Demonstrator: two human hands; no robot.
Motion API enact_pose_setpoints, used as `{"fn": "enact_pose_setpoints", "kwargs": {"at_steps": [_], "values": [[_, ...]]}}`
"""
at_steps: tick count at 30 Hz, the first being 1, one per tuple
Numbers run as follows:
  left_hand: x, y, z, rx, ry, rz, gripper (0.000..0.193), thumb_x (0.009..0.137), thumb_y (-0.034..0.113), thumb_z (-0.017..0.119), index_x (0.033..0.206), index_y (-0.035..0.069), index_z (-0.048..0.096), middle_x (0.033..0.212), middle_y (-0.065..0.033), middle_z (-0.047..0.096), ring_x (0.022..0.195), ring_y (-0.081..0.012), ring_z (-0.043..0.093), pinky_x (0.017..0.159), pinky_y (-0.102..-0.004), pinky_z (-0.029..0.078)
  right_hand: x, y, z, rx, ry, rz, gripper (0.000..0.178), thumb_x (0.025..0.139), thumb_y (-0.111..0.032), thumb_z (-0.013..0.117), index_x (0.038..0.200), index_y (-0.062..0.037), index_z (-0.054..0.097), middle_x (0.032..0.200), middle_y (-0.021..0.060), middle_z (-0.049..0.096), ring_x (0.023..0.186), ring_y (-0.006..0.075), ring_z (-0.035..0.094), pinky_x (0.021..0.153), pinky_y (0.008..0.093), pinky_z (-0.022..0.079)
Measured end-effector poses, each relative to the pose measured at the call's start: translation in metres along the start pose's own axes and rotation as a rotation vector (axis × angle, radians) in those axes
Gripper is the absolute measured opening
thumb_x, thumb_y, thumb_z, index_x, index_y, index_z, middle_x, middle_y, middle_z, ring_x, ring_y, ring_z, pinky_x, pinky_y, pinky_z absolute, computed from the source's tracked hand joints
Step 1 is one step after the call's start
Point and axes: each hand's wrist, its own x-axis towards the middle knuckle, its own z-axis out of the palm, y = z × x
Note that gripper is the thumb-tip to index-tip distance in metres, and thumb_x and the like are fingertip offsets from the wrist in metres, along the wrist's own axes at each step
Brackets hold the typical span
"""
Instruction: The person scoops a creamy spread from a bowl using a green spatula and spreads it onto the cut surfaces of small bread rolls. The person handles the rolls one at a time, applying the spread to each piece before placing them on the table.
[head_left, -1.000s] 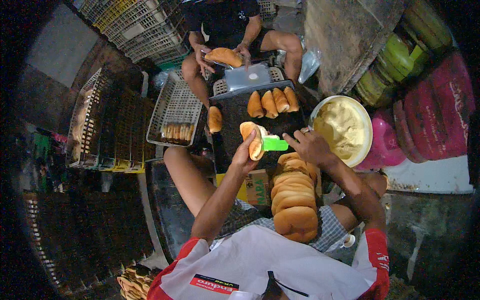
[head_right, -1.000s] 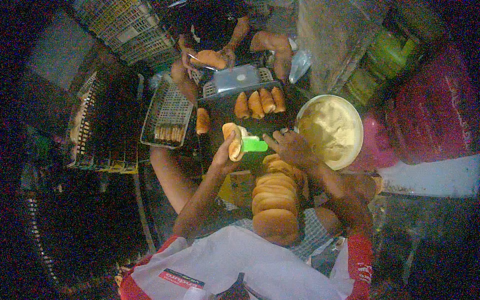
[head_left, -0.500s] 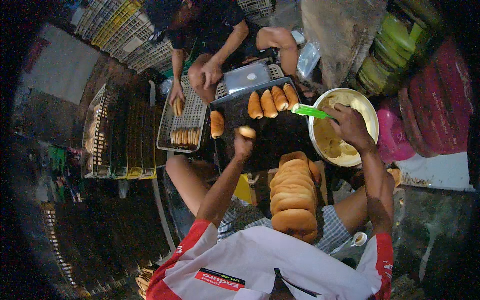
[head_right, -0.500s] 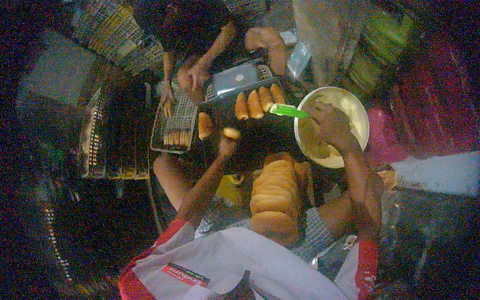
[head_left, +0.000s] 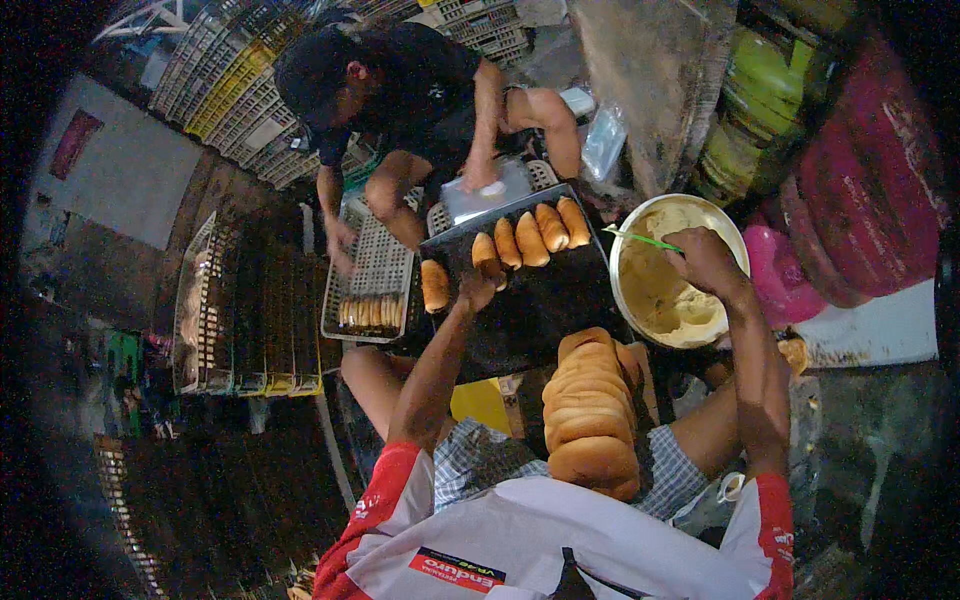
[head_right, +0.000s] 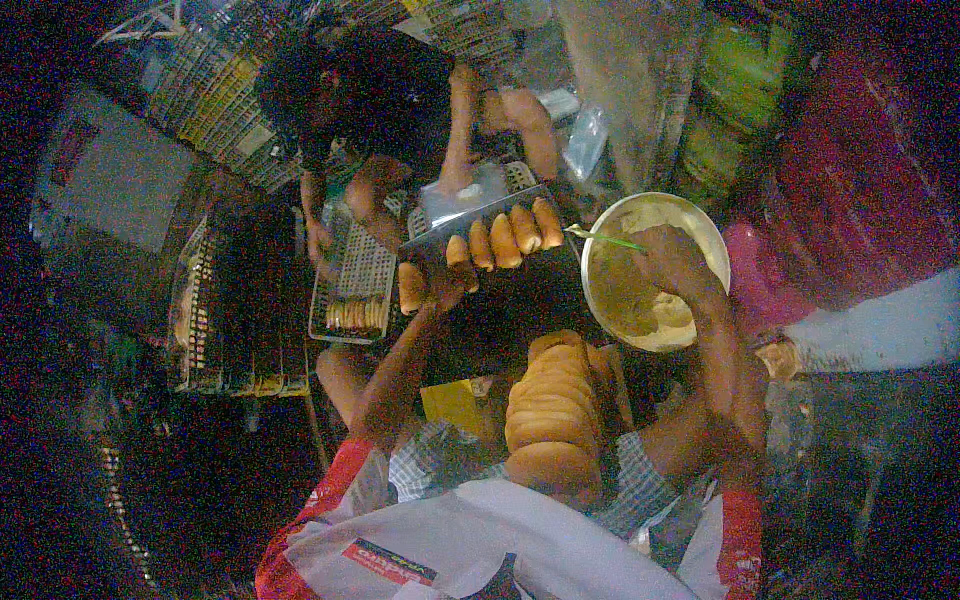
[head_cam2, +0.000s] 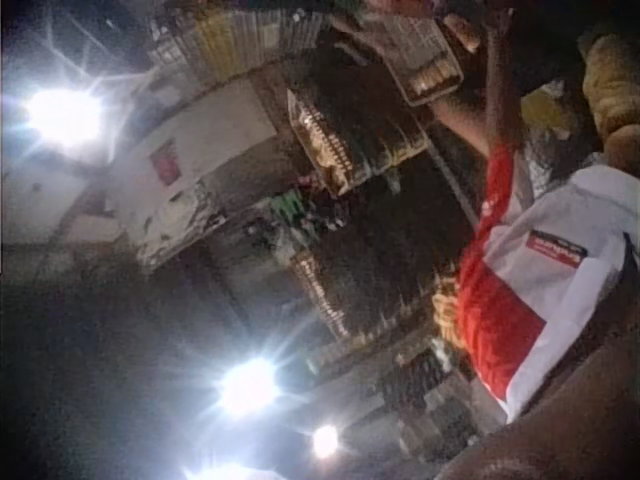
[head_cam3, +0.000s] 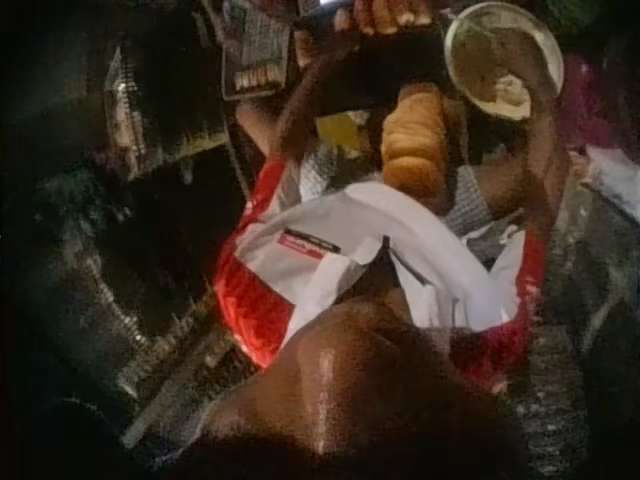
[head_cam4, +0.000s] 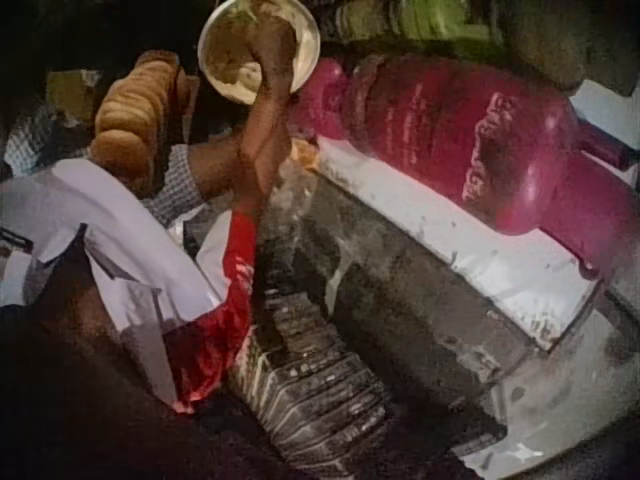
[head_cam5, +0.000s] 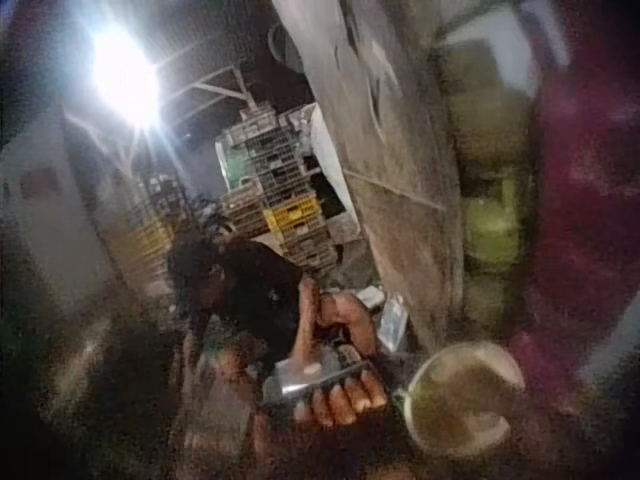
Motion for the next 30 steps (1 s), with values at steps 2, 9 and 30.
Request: {"fn": "enact_pose_setpoints", "kwargs": {"at_steps": [2, 9, 30], "values": [[-0.029, 0.036, 0.029, 0.296, -0.057, 0.187, 0.042, 0.088, 0.031, 0.063, 0.118, 0.002, 0.058, 0.116, -0.0191, 0.059, 0.107, -0.0338, 0.059, 0.091, -0.0422, 0.049, -0.007, 0.027, 0.010, -0.042, -0.093, 0.104, 0.027, 0.084, -0.019, 0.060, 0.105, -0.0031, 0.067, 0.091, 0.0225, 0.068, 0.088, 0.0380, 0.065, 0.079, 0.0471, 0.051], [-0.292, 0.243, -0.010, -0.056, -0.278, 0.628, 0.056, 0.073, 0.036, 0.081, 0.113, 0.002, 0.061, 0.109, -0.0201, 0.058, 0.101, -0.0376, 0.059, 0.083, -0.0470, 0.049, -0.044, 0.072, 0.018, -0.298, -0.450, 0.367, 0.019, 0.072, -0.006, 0.061, 0.086, 0.0024, 0.070, 0.089, 0.0241, 0.068, 0.086, 0.0361, 0.068, 0.074, 0.0464, 0.054], [-0.295, 0.235, -0.046, -0.879, -0.865, 0.264, 0.044, 0.079, 0.024, 0.080, 0.106, 0.007, 0.050, 0.106, -0.0066, 0.058, 0.100, -0.0180, 0.058, 0.082, -0.0323, 0.050, -0.030, 0.076, 0.009, 0.017, -0.758, 0.397, 0.030, 0.066, -0.011, 0.074, 0.096, -0.0033, 0.073, 0.076, 0.0104, 0.071, 0.066, 0.0170, 0.068, 0.059, 0.0339, 0.053]]}}
